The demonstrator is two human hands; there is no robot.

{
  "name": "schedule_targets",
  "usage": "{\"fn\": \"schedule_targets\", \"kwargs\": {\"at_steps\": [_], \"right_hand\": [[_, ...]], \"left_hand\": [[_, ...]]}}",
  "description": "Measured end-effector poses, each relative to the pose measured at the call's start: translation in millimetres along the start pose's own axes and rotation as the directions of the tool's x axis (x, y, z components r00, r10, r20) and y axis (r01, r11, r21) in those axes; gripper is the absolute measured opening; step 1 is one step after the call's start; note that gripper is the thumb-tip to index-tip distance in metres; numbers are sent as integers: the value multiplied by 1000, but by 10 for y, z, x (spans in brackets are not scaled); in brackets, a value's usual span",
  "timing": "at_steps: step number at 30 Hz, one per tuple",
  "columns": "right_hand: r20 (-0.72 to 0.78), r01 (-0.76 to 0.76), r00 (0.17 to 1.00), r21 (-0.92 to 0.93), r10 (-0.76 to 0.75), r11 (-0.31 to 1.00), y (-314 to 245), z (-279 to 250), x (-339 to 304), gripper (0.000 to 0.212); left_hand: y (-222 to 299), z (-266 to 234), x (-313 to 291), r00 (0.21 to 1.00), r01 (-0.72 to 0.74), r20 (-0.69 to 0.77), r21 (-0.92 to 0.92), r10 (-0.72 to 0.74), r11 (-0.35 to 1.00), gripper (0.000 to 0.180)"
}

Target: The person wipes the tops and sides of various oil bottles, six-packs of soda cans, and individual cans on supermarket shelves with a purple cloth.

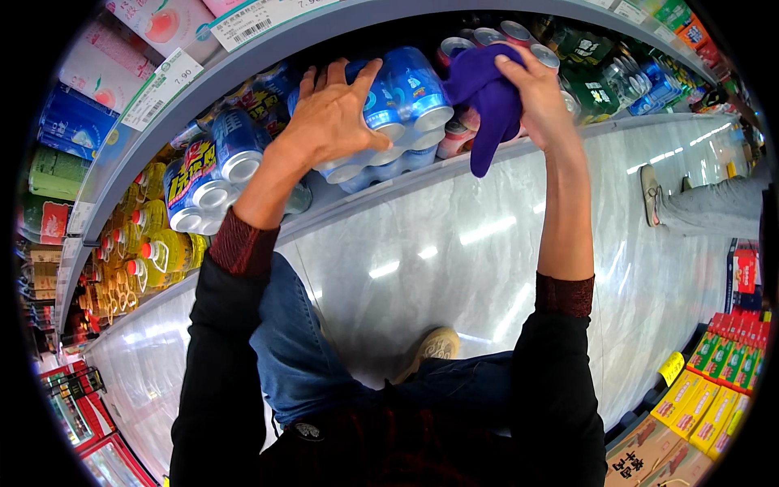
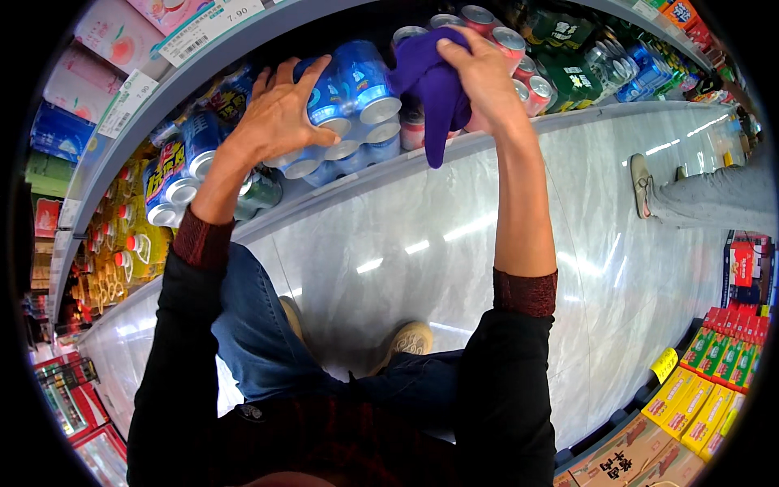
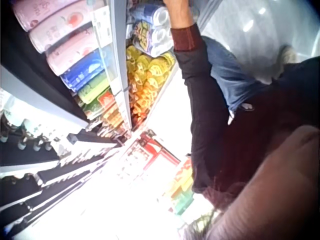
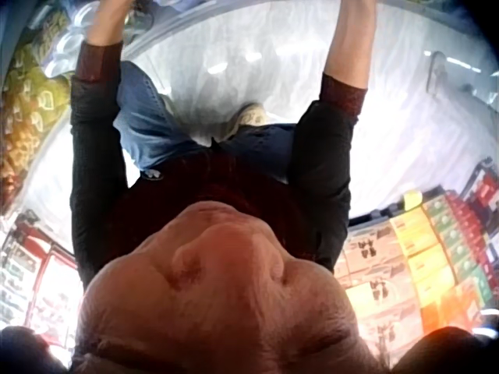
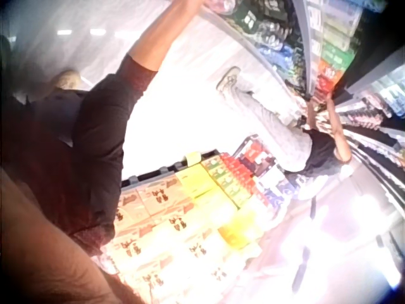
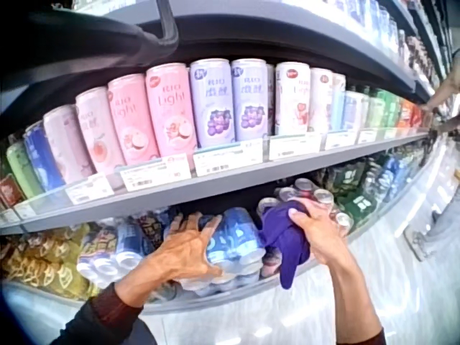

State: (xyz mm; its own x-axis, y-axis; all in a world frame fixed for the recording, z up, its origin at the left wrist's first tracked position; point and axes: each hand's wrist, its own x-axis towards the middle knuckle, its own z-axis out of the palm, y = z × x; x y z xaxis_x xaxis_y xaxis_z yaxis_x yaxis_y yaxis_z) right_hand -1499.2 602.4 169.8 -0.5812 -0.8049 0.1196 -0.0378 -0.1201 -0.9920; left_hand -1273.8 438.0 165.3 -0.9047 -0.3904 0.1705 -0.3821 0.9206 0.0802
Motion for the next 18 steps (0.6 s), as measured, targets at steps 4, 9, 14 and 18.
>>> {"fn": "schedule_targets", "kwargs": {"at_steps": [4, 9, 14, 18], "right_hand": [[107, 99, 993, -579, -45, 809, -19, 164, -68, 33], [181, 154, 982, -591, -55, 792, 135, 403, -81, 36], [0, -141, 990, -55, 141, 988, -21, 487, -220, 32], [-56, -197, 976, 194, 211, 961, -167, 592, -371, 28]], "left_hand": [[17, -75, 94, 986, 55, 157, -22, -51, 998, 112], [50, -95, -8, 995, 58, 81, -6, -58, 998, 108], [22, -69, -159, 995, 29, -97, -41, -32, 999, 102], [-26, -86, -334, 982, 62, -166, -143, -86, 988, 102]]}}
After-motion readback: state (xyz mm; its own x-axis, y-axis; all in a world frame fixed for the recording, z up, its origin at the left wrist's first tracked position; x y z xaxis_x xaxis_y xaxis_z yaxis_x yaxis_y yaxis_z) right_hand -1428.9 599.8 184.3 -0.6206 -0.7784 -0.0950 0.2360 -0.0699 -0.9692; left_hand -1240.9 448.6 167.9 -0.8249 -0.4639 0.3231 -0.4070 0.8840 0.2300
